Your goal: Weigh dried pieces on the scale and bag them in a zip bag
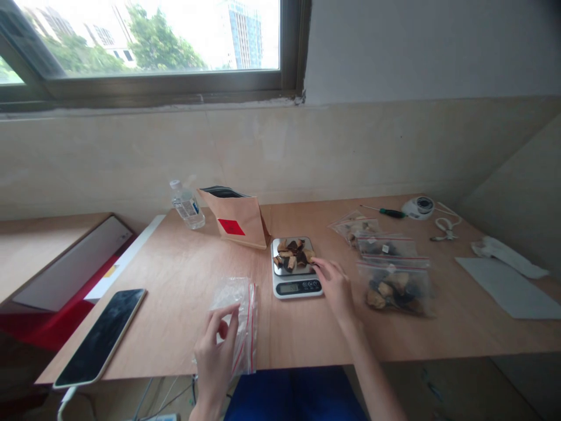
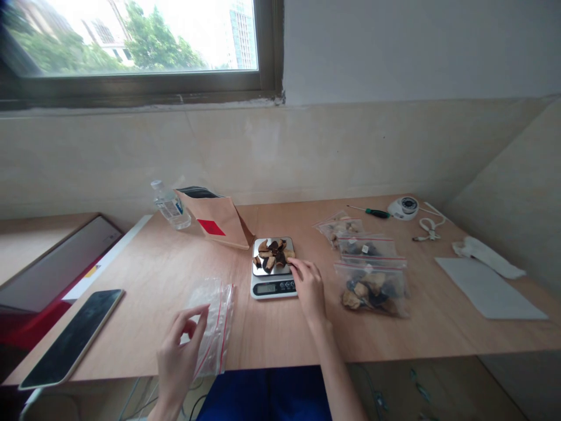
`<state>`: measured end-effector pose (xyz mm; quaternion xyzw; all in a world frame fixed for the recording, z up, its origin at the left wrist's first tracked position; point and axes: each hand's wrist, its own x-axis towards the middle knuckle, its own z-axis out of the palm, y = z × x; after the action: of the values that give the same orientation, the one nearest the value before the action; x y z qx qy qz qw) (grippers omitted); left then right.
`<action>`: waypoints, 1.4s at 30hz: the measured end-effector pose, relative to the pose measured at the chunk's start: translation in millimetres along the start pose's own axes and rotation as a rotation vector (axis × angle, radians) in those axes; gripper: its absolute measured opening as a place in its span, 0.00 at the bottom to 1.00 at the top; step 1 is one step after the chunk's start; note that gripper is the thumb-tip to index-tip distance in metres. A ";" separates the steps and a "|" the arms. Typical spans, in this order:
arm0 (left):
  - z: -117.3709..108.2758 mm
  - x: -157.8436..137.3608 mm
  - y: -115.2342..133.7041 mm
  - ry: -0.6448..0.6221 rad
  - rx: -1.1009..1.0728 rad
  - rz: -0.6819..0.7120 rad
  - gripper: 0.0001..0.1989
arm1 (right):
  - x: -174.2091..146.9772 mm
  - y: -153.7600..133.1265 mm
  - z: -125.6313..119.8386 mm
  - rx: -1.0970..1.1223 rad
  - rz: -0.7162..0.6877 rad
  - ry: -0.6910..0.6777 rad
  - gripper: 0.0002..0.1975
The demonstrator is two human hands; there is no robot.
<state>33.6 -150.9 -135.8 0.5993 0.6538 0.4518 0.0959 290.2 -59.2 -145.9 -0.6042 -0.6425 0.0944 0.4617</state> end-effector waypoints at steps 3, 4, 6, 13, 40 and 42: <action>-2.8 0.1 0.5 0.017 0.003 0.019 0.08 | 3.5 1.1 7.2 0.021 -0.075 -0.036 0.13; -3.6 0.3 0.2 0.020 0.003 0.024 0.08 | 1.5 2.6 6.1 0.029 -0.095 -0.048 0.13; -4.3 0.6 -0.5 0.021 0.001 0.026 0.08 | -6.0 5.1 -0.2 0.036 -0.114 -0.054 0.14; 2.7 2.2 11.5 0.014 -0.055 0.024 0.08 | -44.3 -34.3 -22.2 0.223 0.007 -0.144 0.11; 7.3 -18.3 41.9 -0.132 -0.214 0.024 0.15 | -71.1 -91.4 12.5 0.739 0.420 -0.378 0.14; 3.0 -13.4 44.1 0.014 -0.219 -0.040 0.13 | -71.5 -83.3 13.3 0.695 0.442 -0.338 0.16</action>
<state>69.9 -166.8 -112.0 0.5690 0.6131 0.5226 0.1653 212.2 -136.1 -131.0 -0.5120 -0.4947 0.4985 0.4946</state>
